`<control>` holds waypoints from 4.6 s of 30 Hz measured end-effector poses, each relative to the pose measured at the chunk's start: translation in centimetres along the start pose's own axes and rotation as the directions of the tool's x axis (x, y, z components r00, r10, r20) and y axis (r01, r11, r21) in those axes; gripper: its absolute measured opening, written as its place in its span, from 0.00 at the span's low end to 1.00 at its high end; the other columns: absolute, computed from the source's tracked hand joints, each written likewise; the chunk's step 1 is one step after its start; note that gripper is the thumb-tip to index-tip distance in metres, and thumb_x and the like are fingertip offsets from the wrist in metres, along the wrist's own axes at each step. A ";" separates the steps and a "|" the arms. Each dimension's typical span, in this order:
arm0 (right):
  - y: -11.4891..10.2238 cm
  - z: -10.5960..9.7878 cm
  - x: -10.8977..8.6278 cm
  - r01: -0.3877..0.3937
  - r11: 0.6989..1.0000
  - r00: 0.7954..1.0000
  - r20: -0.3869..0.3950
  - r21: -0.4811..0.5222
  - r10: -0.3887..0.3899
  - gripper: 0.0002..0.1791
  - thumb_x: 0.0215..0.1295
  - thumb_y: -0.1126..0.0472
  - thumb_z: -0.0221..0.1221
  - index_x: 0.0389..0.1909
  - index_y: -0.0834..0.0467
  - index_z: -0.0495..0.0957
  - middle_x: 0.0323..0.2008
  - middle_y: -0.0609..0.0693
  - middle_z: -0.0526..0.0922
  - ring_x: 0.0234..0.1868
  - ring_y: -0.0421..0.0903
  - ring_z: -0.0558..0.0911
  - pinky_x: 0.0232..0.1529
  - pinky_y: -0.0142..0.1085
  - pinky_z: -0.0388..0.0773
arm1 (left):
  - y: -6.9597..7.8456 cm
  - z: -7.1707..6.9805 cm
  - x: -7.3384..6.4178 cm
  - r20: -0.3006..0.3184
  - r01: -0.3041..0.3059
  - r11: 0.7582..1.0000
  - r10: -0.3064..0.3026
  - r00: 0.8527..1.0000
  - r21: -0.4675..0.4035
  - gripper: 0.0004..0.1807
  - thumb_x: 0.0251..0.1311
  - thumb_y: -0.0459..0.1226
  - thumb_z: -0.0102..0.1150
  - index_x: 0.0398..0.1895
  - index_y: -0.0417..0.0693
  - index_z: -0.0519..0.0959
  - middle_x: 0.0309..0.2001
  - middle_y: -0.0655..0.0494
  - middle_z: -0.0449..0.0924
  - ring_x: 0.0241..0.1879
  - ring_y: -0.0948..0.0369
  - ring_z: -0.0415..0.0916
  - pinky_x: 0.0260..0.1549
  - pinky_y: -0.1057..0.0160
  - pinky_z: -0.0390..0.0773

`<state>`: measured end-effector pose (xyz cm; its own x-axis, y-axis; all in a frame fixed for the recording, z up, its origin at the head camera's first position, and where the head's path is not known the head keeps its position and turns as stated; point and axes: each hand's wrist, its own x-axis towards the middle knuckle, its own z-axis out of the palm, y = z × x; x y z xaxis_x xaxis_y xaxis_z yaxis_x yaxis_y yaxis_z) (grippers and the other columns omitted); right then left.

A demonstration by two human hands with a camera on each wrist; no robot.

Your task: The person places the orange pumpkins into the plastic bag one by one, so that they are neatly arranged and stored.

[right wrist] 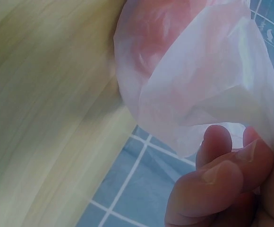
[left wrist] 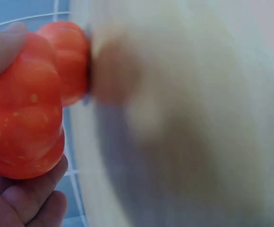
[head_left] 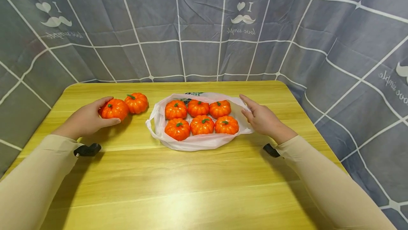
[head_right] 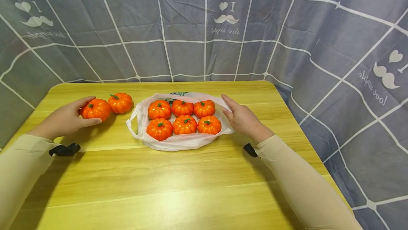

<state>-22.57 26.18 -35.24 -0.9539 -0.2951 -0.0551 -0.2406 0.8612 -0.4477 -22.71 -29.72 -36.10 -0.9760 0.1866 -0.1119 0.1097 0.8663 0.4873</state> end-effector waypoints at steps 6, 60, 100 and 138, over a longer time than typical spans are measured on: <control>0.0 0.0 0.0 0.004 1.000 1.000 -0.001 -0.004 -0.004 0.36 0.83 0.55 0.50 0.86 0.51 0.50 0.29 0.53 0.84 0.26 0.46 0.77 0.32 0.39 0.73 | 1.9 -0.8 -0.2 -0.048 -0.028 0.997 0.025 0.999 -0.076 0.55 0.62 0.56 0.72 0.84 0.45 0.54 0.71 0.30 0.69 0.63 0.34 0.72 0.62 0.31 0.72; 0.0 0.3 0.3 -0.014 1.000 1.000 0.010 -0.008 0.014 0.36 0.83 0.53 0.50 0.86 0.49 0.50 0.28 0.52 0.83 0.27 0.46 0.78 0.33 0.40 0.74 | 17.4 8.9 5.5 0.020 -0.327 0.941 0.330 0.944 -0.083 0.51 0.60 0.52 0.74 0.82 0.49 0.61 0.78 0.47 0.64 0.73 0.47 0.67 0.71 0.42 0.73; -0.6 0.6 0.7 -0.007 1.000 1.000 -0.009 -0.023 0.007 0.35 0.83 0.54 0.51 0.85 0.51 0.53 0.24 0.50 0.82 0.29 0.48 0.80 0.44 0.48 0.79 | 17.5 9.1 6.4 0.037 -0.306 0.949 0.310 0.950 -0.077 0.52 0.61 0.55 0.72 0.83 0.49 0.59 0.79 0.48 0.64 0.77 0.46 0.61 0.76 0.42 0.65; -0.4 1.1 0.6 -0.007 1.000 1.000 0.008 -0.013 0.007 0.36 0.82 0.55 0.52 0.85 0.50 0.52 0.22 0.49 0.79 0.24 0.45 0.76 0.36 0.42 0.76 | 17.7 9.2 6.7 0.039 -0.289 0.956 0.291 0.956 -0.058 0.52 0.62 0.55 0.71 0.84 0.50 0.57 0.79 0.45 0.64 0.77 0.45 0.61 0.76 0.40 0.64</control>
<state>-22.88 25.22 -36.07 -0.9540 -0.2925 -0.0655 -0.2364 0.8686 -0.4355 -25.59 -8.81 -36.20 -0.8937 0.4486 0.0012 0.3757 0.7470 0.5485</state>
